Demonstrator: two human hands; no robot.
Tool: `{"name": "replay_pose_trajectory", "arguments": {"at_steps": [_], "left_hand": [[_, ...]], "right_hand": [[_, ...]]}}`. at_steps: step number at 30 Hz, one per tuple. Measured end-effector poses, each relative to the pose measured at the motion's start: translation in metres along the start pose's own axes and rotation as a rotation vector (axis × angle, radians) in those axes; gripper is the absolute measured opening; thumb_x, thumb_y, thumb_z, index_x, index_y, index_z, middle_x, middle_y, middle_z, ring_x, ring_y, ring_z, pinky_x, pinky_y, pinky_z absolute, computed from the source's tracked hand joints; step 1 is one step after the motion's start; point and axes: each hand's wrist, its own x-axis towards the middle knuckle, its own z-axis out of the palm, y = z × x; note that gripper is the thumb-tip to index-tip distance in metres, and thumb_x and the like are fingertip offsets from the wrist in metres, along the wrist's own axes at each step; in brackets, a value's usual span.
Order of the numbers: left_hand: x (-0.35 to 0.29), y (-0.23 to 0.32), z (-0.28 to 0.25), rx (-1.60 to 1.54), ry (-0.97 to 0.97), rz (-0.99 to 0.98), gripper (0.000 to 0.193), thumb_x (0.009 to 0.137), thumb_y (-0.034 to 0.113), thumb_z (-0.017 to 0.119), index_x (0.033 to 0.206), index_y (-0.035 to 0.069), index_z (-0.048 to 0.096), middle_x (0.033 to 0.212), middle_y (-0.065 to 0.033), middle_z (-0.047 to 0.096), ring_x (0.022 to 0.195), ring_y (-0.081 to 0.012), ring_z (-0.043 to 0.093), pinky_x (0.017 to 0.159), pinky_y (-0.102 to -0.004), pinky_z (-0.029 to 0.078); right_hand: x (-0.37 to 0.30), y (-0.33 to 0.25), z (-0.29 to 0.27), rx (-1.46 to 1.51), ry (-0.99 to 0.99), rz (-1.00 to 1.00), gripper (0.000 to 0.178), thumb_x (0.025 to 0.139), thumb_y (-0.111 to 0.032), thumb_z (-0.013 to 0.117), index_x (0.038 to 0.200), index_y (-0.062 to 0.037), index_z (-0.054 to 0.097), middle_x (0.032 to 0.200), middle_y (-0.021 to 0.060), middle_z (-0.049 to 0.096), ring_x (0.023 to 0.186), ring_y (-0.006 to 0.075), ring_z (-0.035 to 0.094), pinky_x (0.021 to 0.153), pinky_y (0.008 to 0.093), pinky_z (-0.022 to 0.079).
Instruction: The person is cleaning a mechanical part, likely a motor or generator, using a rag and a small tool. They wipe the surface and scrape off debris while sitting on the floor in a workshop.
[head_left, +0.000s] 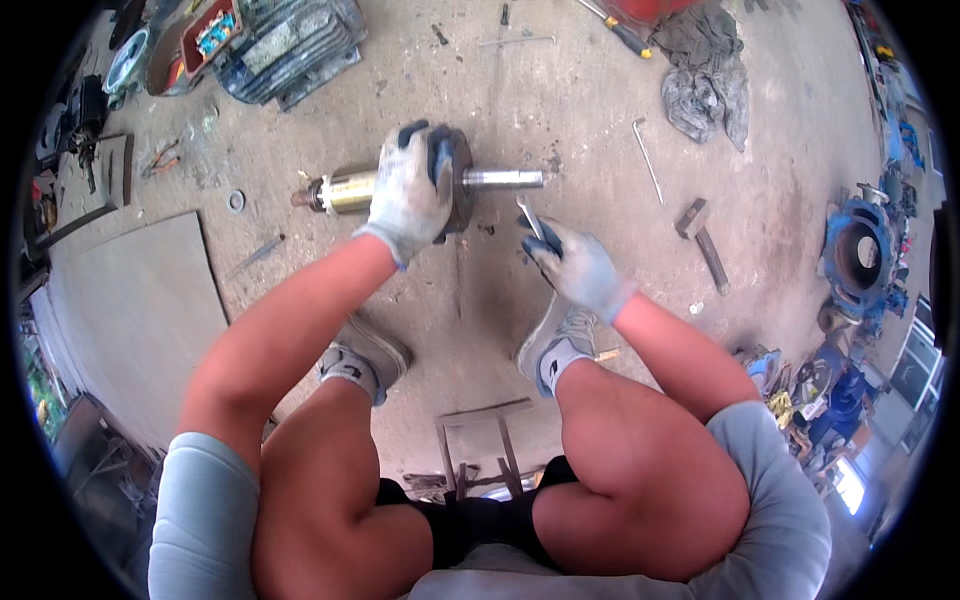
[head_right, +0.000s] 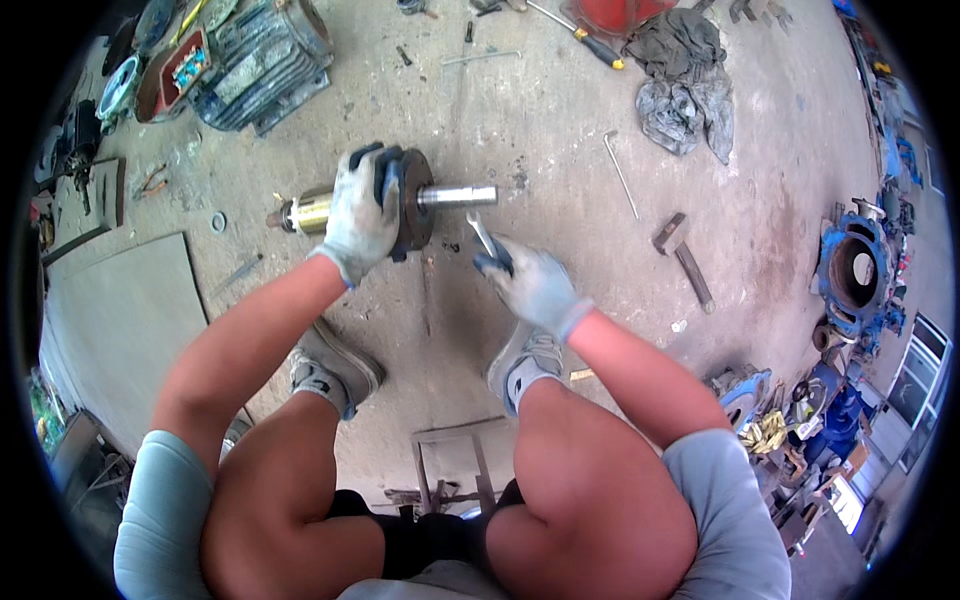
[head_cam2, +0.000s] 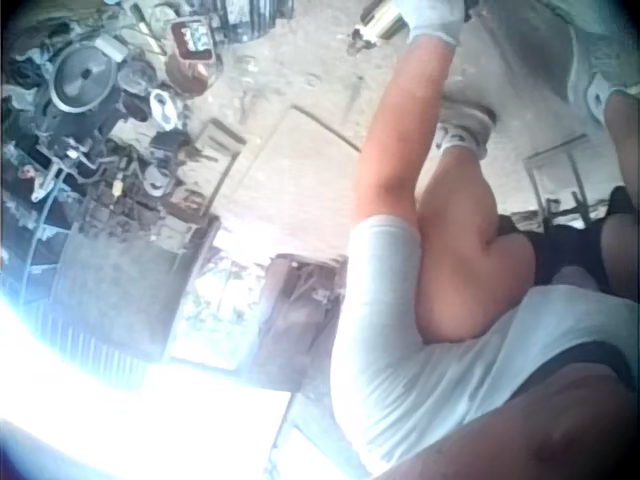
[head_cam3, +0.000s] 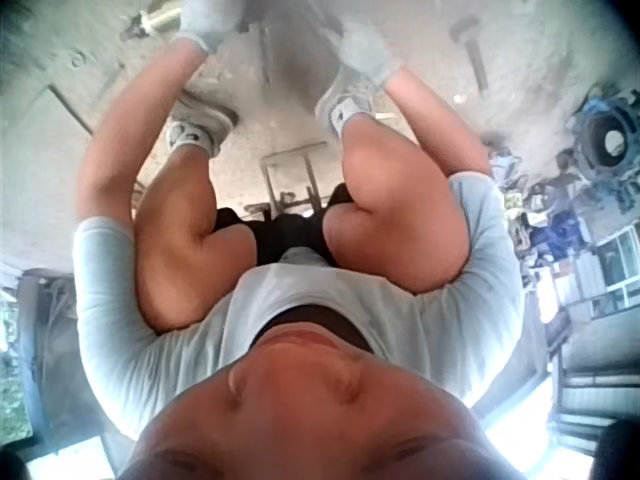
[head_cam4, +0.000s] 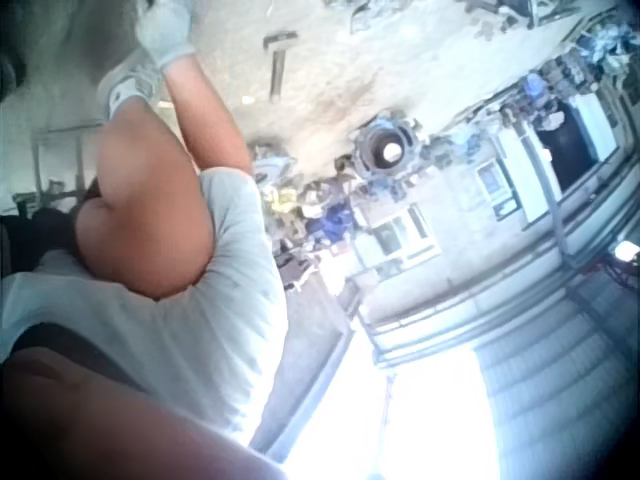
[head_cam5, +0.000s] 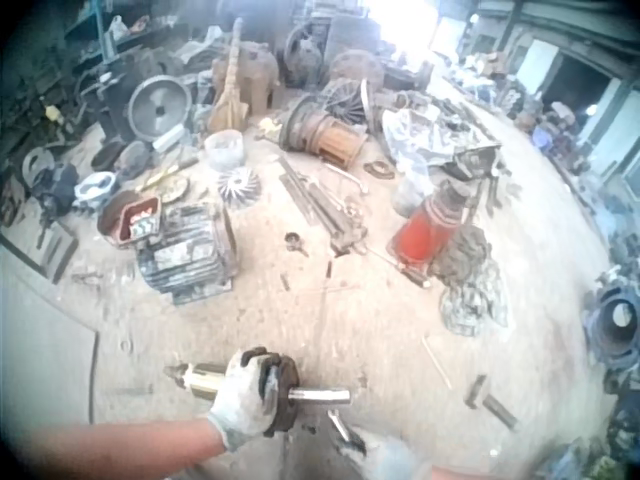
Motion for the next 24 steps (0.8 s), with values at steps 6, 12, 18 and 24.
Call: {"name": "replay_pose_trajectory", "arguments": {"at_steps": [6,12,18,24], "left_hand": [[-0.001,0.010,-0.033,-0.169,-0.249,-0.364,0.041,0.096,0.019,0.076,0.127,-0.002,0.061,0.115,-0.0266,0.061,0.116,-0.0480,0.058,0.105,-0.0535,0.048],[-0.032,0.013,-0.003,0.074,-0.244,-0.175,0.042,0.098,0.013,0.069,0.137,0.001,0.059,0.130,-0.0293,0.060,0.127,-0.0487,0.056,0.111,-0.0542,0.045],[-0.032,0.019,-0.006,0.106,-0.267,-0.198,0.043,0.098,0.015,0.068,0.138,0.001,0.058,0.128,-0.0278,0.061,0.120,-0.0478,0.060,0.105,-0.0536,0.049],[-0.037,0.009,0.002,0.002,-0.231,-0.354,0.040,0.104,0.015,0.064,0.140,0.001,0.058,0.132,-0.0278,0.062,0.125,-0.0463,0.062,0.108,-0.0499,0.050]], "right_hand": [[-0.042,-0.020,-0.053,0.407,0.039,-0.048,0.061,0.094,0.009,0.071,0.152,-0.0086,0.061,0.105,-0.0005,0.077,0.090,0.0132,0.070,0.078,0.0303,0.059],[0.026,-0.019,-0.034,0.761,-0.054,-0.106,0.025,0.101,-0.009,0.072,0.125,0.0001,0.075,0.099,0.0073,0.078,0.091,0.0145,0.072,0.082,0.0280,0.058],[0.089,-0.014,-0.001,0.917,-0.146,0.069,0.046,0.113,-0.046,0.056,0.112,-0.0017,0.071,0.078,0.0057,0.069,0.069,0.0173,0.068,0.067,0.0292,0.054],[0.115,-0.021,0.013,1.119,-0.179,0.272,0.044,0.115,-0.045,0.052,0.109,-0.0039,0.067,0.067,0.0039,0.061,0.067,0.0219,0.068,0.062,0.0334,0.054]]}}
